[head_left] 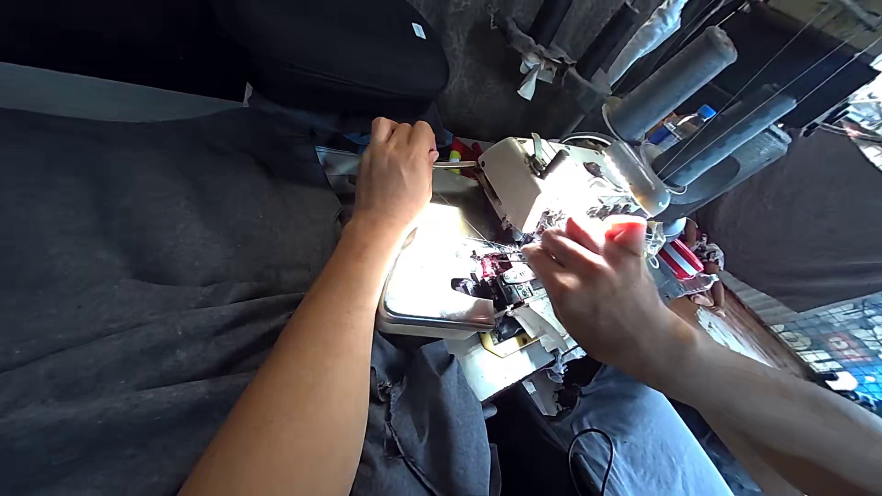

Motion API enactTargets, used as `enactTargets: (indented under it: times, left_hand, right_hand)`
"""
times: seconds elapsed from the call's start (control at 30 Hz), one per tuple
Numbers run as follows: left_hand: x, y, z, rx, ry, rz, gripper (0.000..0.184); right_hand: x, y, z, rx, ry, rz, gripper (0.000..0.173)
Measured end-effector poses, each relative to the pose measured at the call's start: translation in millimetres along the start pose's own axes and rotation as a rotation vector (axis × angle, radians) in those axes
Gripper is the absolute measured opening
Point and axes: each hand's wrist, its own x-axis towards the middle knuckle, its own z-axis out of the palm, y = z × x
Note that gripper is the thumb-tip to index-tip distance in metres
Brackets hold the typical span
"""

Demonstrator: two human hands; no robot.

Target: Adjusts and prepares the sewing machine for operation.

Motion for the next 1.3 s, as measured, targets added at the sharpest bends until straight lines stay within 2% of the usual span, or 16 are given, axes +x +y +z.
enactTargets:
  times: [0.23, 0.4, 0.6, 0.77, 1.0, 1.17, 1.3]
  left_hand:
    - [0, 1, -1, 0.006, -0.017, -0.014, 0.017]
    - [0, 1, 0, 0.009, -0.02, -0.017, 0.017]
    - [0, 1, -1, 0.013, -0.02, -0.024, 0.017]
    - [-1, 1, -2, 0.01, -0.015, -0.007, 0.018]
    - [-1, -2, -1, 0.005, -0.012, -0.007, 0.018]
    - [-1, 1, -1, -0.001, -0.012, -0.015, 0.017]
    - [-1, 0, 1, 0.011, 0.0, -0.014, 0.017]
  right_hand:
    - [-6, -4, 8, 0.139, 0.068, -0.04, 0.022]
    - [-14, 3, 35, 0.253, 0.146, -0.111, 0.022]
    - [-26, 6, 30, 0.218, 0.081, -0.028, 0.023]
    - [-21, 0, 29, 0.234, 0.119, -0.037, 0.022]
    - [-21, -8, 19, 0.187, 0.09, -0.013, 0.023]
    - [-22, -5, 28, 0.162, 0.052, 0.003, 0.023]
    - [-15, -10, -1, 0.097, -0.014, 0.021, 0.022]
